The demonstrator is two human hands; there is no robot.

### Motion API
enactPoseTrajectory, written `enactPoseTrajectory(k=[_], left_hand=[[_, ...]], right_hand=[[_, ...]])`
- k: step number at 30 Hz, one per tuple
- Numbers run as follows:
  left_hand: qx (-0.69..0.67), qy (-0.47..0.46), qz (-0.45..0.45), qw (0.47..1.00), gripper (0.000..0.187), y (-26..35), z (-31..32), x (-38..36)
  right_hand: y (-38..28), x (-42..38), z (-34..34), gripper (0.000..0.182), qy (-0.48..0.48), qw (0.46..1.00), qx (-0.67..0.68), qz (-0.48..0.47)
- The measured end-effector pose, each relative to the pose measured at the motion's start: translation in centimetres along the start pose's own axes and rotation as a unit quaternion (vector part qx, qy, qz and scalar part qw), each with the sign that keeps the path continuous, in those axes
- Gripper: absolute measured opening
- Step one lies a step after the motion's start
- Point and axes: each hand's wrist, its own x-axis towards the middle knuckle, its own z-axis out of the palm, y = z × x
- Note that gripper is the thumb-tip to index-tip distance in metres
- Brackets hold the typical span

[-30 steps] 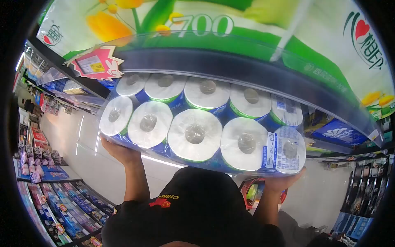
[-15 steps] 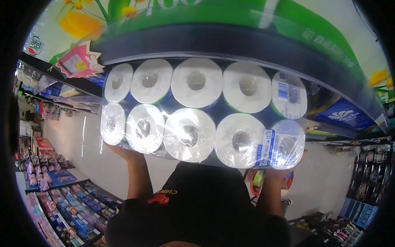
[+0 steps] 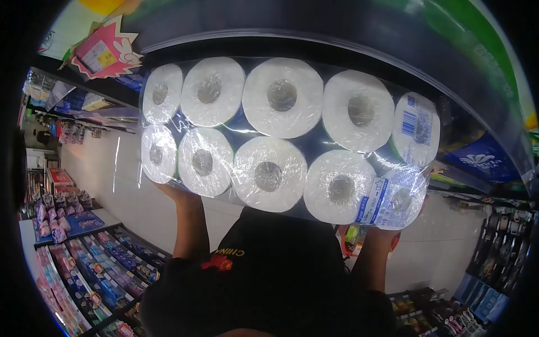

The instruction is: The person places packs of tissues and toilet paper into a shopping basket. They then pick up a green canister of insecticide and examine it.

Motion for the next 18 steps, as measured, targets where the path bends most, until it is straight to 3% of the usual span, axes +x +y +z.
enactPoseTrajectory(k=[2, 14, 18], left_hand=[[-0.04, -0.008, 0.0, 0.999, 0.047, 0.1, 0.0, 0.0], [0.049, -0.008, 0.049, 0.998, 0.044, 0.0, 0.1, -0.1], [-0.023, 0.022, 0.01, 0.999, 0.046, -0.9, -0.5, 0.0]], right_hand=[[0.0, -0.1, -0.1, 0.055, -0.002, 1.0, 0.002, 0.004], [-0.6, 0.6, 0.3, 0.057, -0.012, 0.998, 0.045, 0.032], [-0.8, 0.4, 0.5, 0.057, -0.012, 0.996, 0.075, 0.054]])
